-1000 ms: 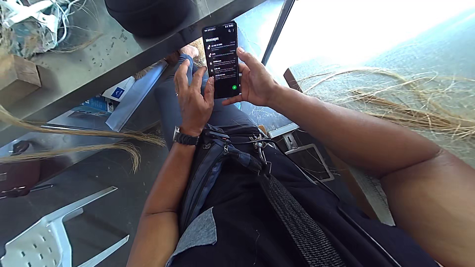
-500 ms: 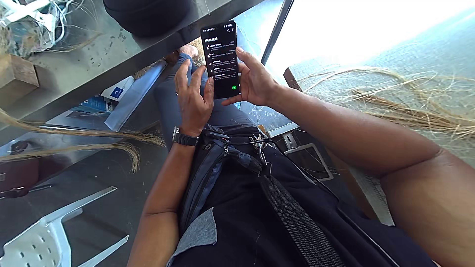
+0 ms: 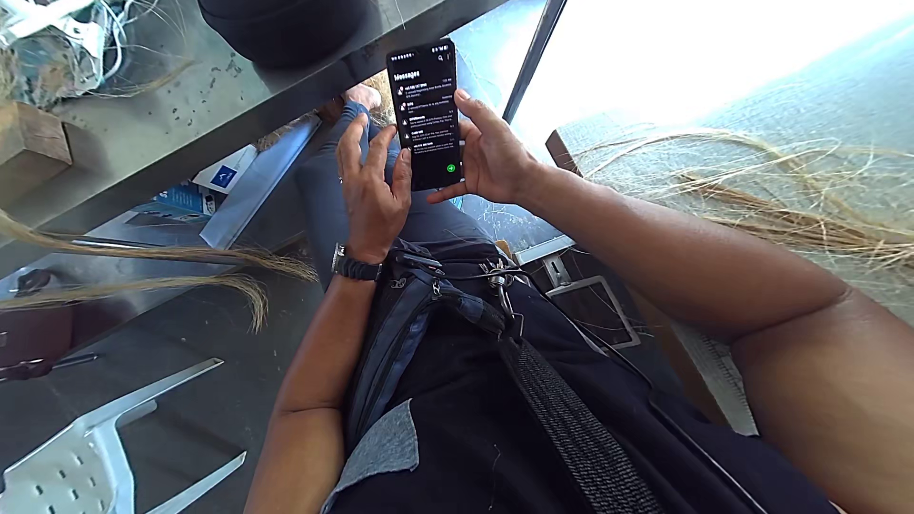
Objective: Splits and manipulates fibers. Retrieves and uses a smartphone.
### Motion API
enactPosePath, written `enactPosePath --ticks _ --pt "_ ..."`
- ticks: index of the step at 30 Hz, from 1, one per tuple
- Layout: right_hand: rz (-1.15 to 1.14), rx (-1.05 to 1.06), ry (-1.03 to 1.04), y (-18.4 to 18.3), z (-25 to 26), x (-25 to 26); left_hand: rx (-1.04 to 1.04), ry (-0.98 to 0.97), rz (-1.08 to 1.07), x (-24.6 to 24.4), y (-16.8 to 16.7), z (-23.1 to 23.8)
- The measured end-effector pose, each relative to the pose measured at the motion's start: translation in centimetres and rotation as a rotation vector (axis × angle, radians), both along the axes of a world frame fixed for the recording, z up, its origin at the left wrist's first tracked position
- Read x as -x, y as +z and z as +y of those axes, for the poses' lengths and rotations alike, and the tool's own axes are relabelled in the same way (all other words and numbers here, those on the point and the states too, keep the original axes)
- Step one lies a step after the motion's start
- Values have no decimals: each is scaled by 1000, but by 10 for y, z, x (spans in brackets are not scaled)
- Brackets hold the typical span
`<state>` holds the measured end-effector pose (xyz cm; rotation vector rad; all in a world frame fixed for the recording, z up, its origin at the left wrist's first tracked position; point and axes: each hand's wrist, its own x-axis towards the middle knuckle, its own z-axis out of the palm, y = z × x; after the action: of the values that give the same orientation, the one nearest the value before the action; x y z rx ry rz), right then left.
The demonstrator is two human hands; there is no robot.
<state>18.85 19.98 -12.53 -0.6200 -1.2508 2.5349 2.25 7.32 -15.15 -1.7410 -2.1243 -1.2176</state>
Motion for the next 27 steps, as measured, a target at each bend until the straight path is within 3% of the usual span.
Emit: enactPosePath --ticks 27 --pt "-13 2 63 -1 0 0 24 -57 33 -2 5 1"
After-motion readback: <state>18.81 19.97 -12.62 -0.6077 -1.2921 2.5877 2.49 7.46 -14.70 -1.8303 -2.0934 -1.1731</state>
